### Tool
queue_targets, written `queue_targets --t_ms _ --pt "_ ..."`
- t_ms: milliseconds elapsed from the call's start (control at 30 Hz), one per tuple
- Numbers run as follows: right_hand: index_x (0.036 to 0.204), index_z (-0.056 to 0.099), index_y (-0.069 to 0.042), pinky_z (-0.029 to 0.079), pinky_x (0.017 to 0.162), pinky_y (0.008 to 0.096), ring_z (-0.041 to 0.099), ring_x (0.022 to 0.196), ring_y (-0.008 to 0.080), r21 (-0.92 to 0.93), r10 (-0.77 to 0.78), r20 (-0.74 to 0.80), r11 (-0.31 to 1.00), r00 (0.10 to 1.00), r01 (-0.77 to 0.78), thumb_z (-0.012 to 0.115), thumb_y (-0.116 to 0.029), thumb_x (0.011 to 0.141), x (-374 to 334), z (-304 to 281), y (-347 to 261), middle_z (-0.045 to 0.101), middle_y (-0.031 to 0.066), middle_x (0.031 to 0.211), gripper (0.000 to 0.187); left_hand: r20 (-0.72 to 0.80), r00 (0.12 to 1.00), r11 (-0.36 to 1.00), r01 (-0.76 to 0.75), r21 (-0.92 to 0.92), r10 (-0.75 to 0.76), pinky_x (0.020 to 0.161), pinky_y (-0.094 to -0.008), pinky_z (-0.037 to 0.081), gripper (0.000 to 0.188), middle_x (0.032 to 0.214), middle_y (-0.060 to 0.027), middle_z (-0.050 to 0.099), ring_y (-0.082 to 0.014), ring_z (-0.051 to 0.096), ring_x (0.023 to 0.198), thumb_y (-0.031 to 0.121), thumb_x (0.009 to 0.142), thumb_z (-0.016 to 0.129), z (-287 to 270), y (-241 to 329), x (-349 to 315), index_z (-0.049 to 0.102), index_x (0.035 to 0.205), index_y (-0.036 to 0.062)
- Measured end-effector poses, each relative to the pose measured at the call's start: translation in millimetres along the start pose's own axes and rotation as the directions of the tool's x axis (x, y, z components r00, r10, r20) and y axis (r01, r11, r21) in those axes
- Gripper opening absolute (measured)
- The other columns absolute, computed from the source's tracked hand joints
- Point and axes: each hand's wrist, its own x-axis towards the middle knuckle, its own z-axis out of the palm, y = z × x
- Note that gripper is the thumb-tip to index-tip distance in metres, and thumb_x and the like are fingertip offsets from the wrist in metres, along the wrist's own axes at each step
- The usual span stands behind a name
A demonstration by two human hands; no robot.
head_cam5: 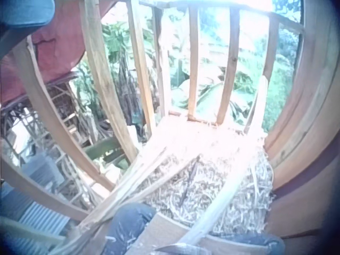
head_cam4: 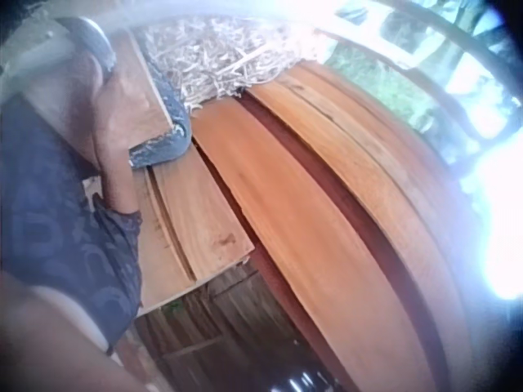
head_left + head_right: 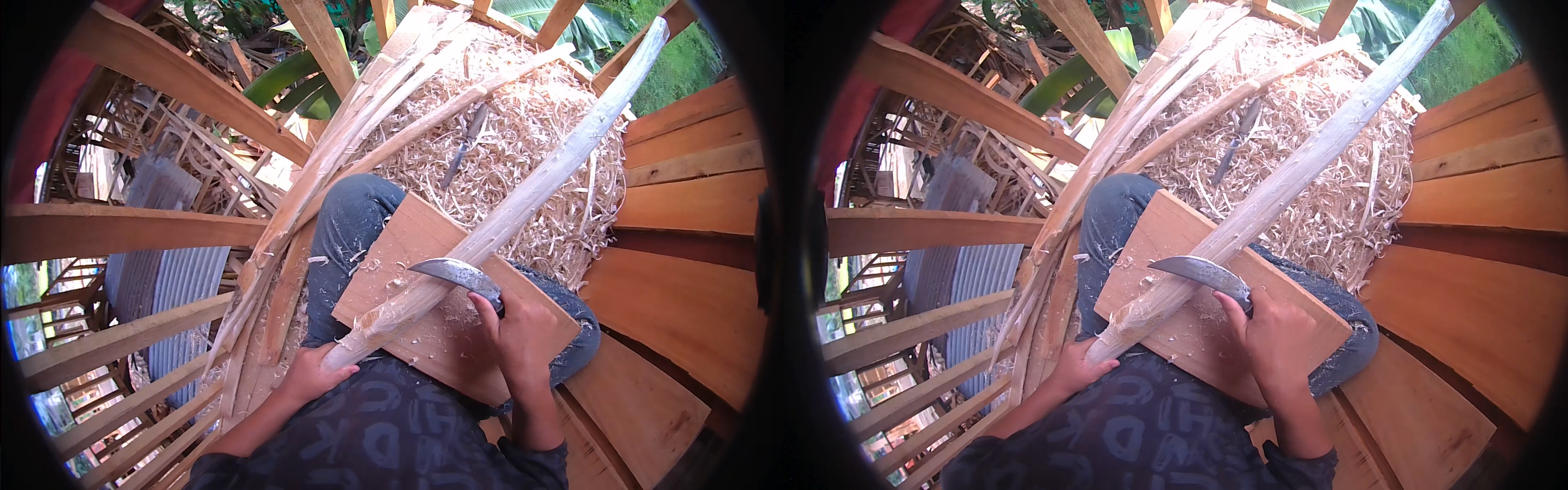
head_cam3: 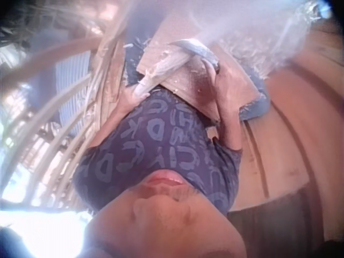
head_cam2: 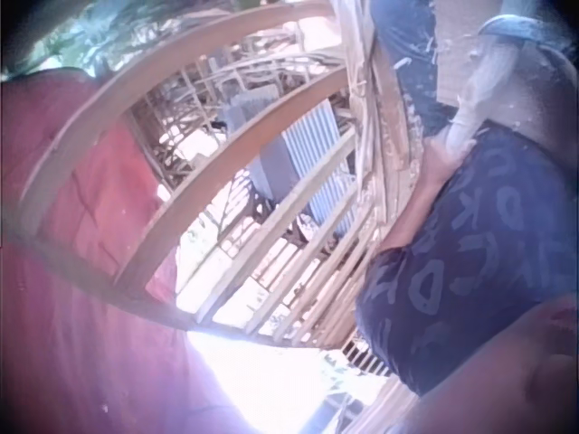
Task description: The person sits on the floor of a wooden structure and uses a curved knife to shave a long wooden pole. They hold the pole with their left hand and repeatedly scrape the surface with the knife in their right hand, producing wood shavings.
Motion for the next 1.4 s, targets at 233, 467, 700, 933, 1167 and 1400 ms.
queue_targets --t_ms 233,467,700,933,1167,1400 --pt "0.069 0.062 -0.008 0.041 0.046 0.0372 0.056 0.047 0.0267 -0.065 -0.016 -0.119 0.998 0.993 0.008 0.067 -0.054 0.079 7 -5 8 0.055 0.0074 0.053 0.047 -0.029 0.998 0.998 -0.051 0.025 0.052 0.063 -0.0397 0.053 0.044 0.075 -0.0226 0.066 -0.0380 0.067 0.070 0.035 0.075 0.079 3 -6 3 0.065 0.093 -0.0027" --pt "0.068 0.059 -0.008 0.042 0.049 0.0370 0.058 0.055 0.0253 -0.168 -0.007 -0.139 0.986 0.990 -0.017 0.070 -0.054 0.075 11 -12 7 0.056 0.0058 0.062 0.048 -0.034 0.995 0.996 -0.093 -0.013 0.092 0.062 -0.0404 0.052 0.045 0.073 -0.0221 0.065 -0.0383 0.066 0.069 0.037 0.075 0.079 4 -14 5 0.064 0.090 -0.0029" --pt "0.066 0.056 -0.008 0.041 0.048 0.0378 0.056 0.054 0.0270 -0.218 -0.009 -0.211 0.975 0.977 -0.038 0.070 -0.056 0.073 13 -10 11 0.053 0.0063 0.060 0.051 -0.048 0.993 0.994 -0.109 0.010 0.109 0.061 -0.0416 0.052 0.046 0.071 -0.0220 0.064 -0.0393 0.065 0.067 0.040 0.076 0.078 5 -13 4 0.064 0.087 -0.0020" --pt "0.066 0.057 -0.008 0.043 0.050 0.0372 0.057 0.056 0.0272 -0.287 -0.016 -0.257 0.956 0.966 -0.061 0.069 -0.058 0.072 14 -6 16 0.054 0.0074 0.061 0.052 -0.053 0.992 0.994 -0.110 0.011 0.110 0.060 -0.0422 0.052 0.048 0.071 -0.0227 0.064 -0.0399 0.065 0.067 0.043 0.076 0.076 7 -16 3 0.064 0.087 -0.0019" --pt "0.073 0.058 -0.002 0.041 0.054 0.0420 0.054 0.057 0.0310 -0.066 0.372 -0.390 0.901 0.842 -0.429 0.059 -0.055 0.086 28 -32 76 0.056 0.0128 0.061 0.056 -0.079 0.990 0.993 -0.114 0.012 0.115 0.060 -0.0420 0.052 0.048 0.070 -0.0224 0.064 -0.0398 0.065 0.066 0.043 0.076 0.076 9 -16 1 0.064 0.087 -0.0017" --pt "0.072 0.055 0.001 0.037 0.052 0.0387 0.046 0.051 0.0284 0.215 0.361 -0.307 0.928 0.881 -0.306 0.053 -0.050 0.093 -7 -38 56 0.047 0.0134 0.054 0.055 -0.077 0.986 0.987 -0.142 0.079 0.148 0.058 -0.0411 0.052 0.047 0.070 -0.0207 0.065 -0.0376 0.066 0.066 0.042 0.076 0.077 11 -21 5 0.064 0.089 -0.0010"
